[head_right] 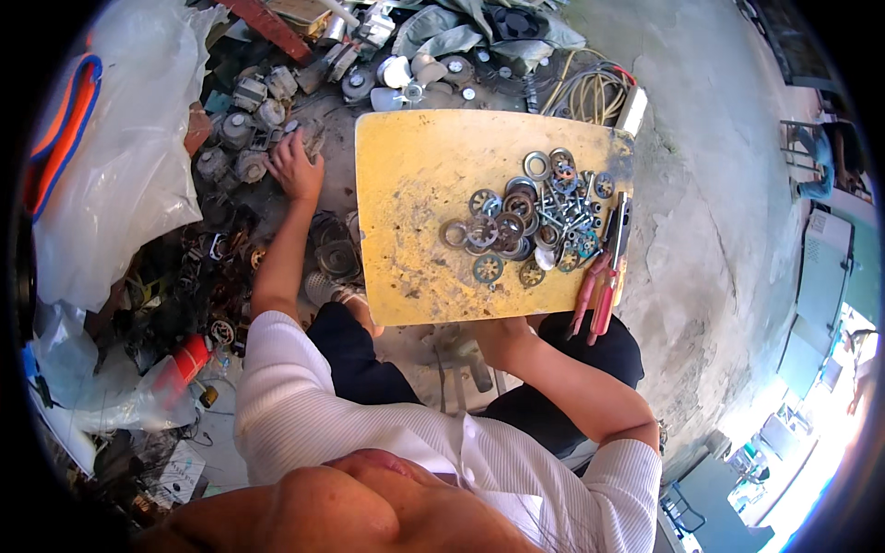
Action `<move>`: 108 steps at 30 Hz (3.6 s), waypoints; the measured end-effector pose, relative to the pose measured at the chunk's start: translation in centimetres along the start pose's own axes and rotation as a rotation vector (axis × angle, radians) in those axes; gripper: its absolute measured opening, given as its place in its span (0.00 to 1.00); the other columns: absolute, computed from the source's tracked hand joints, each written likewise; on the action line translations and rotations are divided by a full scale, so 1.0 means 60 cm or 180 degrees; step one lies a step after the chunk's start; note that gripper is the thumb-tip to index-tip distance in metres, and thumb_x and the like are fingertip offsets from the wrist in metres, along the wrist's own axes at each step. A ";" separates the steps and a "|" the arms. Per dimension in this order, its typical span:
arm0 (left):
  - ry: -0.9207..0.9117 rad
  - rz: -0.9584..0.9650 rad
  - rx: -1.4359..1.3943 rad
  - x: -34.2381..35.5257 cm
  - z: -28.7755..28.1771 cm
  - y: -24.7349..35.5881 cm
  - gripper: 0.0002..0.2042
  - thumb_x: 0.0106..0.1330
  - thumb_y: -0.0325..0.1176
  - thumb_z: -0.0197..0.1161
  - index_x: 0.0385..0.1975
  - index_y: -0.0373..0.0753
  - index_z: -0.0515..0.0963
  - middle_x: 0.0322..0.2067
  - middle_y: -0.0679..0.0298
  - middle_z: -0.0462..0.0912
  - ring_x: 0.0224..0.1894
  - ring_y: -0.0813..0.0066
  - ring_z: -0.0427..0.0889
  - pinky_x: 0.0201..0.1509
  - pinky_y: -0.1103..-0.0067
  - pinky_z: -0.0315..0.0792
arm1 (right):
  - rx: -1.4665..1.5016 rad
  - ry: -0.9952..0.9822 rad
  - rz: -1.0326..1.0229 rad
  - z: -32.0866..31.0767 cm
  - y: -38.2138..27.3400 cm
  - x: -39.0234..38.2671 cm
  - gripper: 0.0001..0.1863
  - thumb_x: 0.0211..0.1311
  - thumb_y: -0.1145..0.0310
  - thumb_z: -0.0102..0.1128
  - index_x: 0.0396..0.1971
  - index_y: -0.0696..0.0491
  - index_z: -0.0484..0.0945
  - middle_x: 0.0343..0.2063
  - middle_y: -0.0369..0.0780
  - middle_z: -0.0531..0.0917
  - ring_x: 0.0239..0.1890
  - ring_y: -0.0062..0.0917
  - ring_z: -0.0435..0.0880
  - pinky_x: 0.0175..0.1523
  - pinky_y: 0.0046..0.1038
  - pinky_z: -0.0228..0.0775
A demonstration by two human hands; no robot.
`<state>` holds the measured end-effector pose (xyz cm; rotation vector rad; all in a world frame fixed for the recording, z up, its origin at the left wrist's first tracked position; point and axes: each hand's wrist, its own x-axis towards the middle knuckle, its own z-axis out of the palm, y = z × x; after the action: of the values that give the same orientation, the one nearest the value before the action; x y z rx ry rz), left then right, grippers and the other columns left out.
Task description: The person disassembles and inspects mechanical components from an alternator and other engine parts by hand using a screwdriver and pliers while sitting on the floor. They remove screws and small metal pieces, placing them on a small yellow table.
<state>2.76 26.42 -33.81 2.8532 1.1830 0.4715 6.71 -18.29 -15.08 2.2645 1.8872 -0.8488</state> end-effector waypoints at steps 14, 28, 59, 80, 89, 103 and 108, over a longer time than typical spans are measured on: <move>0.0032 -0.0306 -0.0263 -0.017 0.053 -0.198 0.15 0.63 0.39 0.62 0.48 0.43 0.78 0.42 0.59 0.82 0.45 0.56 0.80 0.47 0.64 0.74 | -0.0057 -0.0022 -0.0171 -0.008 -0.002 0.004 0.28 0.45 0.66 0.57 0.50 0.60 0.78 0.56 0.50 0.75 0.63 0.41 0.68 0.67 0.48 0.52; -0.1235 -0.1536 -0.0487 -0.013 0.133 -0.003 0.34 0.53 0.55 0.68 0.58 0.48 0.66 0.59 0.59 0.71 0.63 0.53 0.67 0.68 0.48 0.49 | 0.0254 0.0151 0.0023 0.012 0.001 0.002 0.30 0.44 0.71 0.57 0.54 0.57 0.76 0.61 0.47 0.69 0.67 0.42 0.61 0.70 0.50 0.47; -0.0910 -0.0455 -0.0988 -0.106 0.129 -0.042 0.43 0.53 0.53 0.70 0.68 0.43 0.59 0.55 0.46 0.75 0.58 0.52 0.74 0.70 0.59 0.55 | -0.0088 0.0240 -0.0056 -0.013 -0.006 0.003 0.31 0.43 0.67 0.68 0.51 0.61 0.75 0.55 0.50 0.73 0.63 0.46 0.67 0.66 0.46 0.56; -0.1839 -0.3395 -0.5318 -0.198 -0.363 -0.049 0.41 0.58 0.56 0.66 0.67 0.45 0.57 0.63 0.61 0.65 0.65 0.61 0.65 0.69 0.65 0.58 | 0.0121 -0.0844 -0.0292 -0.016 -0.029 -0.075 0.14 0.45 0.61 0.63 0.29 0.54 0.84 0.30 0.45 0.85 0.34 0.38 0.86 0.36 0.39 0.77; -0.2293 -0.3449 -0.6269 -0.359 -0.597 0.124 0.37 0.55 0.58 0.67 0.59 0.39 0.67 0.54 0.61 0.74 0.54 0.64 0.76 0.56 0.66 0.72 | 0.2056 0.0242 0.0078 0.032 0.057 -0.154 0.19 0.47 0.56 0.63 0.35 0.56 0.81 0.28 0.48 0.84 0.34 0.40 0.84 0.41 0.37 0.75; -0.2703 -0.4553 -0.6155 -0.439 -0.448 0.269 0.27 0.63 0.56 0.59 0.53 0.42 0.74 0.51 0.61 0.78 0.52 0.56 0.80 0.53 0.67 0.70 | 0.2714 0.2064 0.0264 0.080 -0.103 -0.292 0.26 0.64 0.69 0.50 0.64 0.41 0.66 0.34 0.46 0.80 0.37 0.36 0.81 0.44 0.33 0.73; -0.2895 -0.3997 -0.6144 -0.427 -0.438 0.267 0.25 0.64 0.55 0.57 0.52 0.43 0.74 0.51 0.62 0.78 0.53 0.59 0.80 0.57 0.65 0.72 | 0.2390 0.2416 0.0032 0.108 -0.103 -0.249 0.25 0.65 0.69 0.52 0.63 0.43 0.67 0.39 0.48 0.79 0.43 0.44 0.79 0.48 0.38 0.71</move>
<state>-10.74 -5.37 -13.53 0.3399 0.9324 0.0150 -2.74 -32.61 -12.03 3.4404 2.0155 -0.8750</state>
